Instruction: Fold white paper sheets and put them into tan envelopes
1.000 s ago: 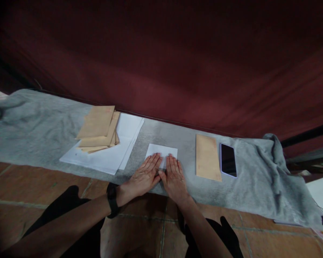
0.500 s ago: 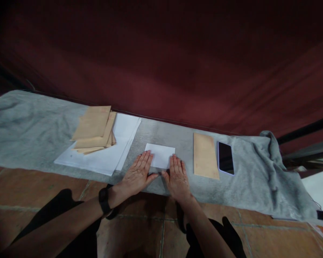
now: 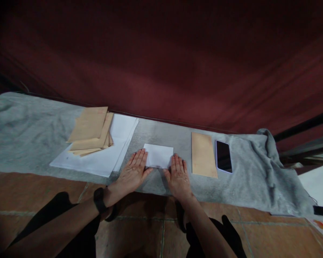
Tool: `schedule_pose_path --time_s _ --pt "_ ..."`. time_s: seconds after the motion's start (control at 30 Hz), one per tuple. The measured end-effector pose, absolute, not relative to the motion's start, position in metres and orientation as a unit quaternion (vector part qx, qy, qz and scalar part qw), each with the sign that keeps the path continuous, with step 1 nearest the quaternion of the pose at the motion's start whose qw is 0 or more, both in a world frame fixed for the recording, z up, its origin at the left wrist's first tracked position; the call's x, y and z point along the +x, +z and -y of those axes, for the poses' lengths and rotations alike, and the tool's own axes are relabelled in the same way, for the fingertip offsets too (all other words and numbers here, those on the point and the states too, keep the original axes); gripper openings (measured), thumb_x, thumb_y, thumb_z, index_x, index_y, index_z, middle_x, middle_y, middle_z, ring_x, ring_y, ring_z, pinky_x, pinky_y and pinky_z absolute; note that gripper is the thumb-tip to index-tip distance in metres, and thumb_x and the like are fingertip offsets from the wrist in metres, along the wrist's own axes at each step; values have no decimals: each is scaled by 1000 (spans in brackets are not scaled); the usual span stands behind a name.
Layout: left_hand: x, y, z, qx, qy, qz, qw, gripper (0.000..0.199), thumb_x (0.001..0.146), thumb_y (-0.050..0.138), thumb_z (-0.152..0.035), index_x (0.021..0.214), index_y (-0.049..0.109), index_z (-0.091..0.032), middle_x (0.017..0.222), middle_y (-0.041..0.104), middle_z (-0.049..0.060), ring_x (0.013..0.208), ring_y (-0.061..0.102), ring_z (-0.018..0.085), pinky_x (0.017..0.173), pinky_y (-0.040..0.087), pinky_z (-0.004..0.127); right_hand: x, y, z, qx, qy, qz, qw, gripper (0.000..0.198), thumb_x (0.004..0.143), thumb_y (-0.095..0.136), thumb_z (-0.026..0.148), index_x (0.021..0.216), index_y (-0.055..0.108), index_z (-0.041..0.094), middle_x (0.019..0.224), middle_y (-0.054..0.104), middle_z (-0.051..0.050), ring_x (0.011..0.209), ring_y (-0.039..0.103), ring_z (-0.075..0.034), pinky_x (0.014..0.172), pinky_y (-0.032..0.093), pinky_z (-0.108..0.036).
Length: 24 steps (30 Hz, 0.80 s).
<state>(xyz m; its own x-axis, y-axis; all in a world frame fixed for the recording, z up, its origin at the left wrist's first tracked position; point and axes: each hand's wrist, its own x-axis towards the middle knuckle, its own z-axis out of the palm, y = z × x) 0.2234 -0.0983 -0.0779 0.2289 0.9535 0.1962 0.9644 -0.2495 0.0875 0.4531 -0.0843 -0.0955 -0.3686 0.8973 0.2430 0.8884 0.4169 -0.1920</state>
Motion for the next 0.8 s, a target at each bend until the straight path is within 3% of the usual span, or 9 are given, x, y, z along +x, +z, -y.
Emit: schedule_pose_path --time_s 0.27,0.53,0.8 --pt "245 -68 79 -804 -130 580 10 57 103 32 -32 152 38 -3 163 34 19 155 24 27 127 22 47 431 -80 66 -540 85 814 197 63 108 19 44 158 33 9 162 37 -17 154 28 -27 124 26 -53" --pt "257 -79 59 -815 -82 574 -18 58 98 30 -19 155 34 -4 165 31 19 155 21 26 126 23 48 404 -75 58 -543 116 820 140 61 108 18 43 157 35 10 163 35 -14 154 27 -23 126 21 -49" --pt "247 -78 56 -796 -87 599 -8 60 100 33 -29 154 34 -2 165 29 19 155 21 28 128 16 48 408 -83 53 -552 46 823 125 60 109 24 39 156 35 4 163 33 -17 154 28 -27 125 20 -48"
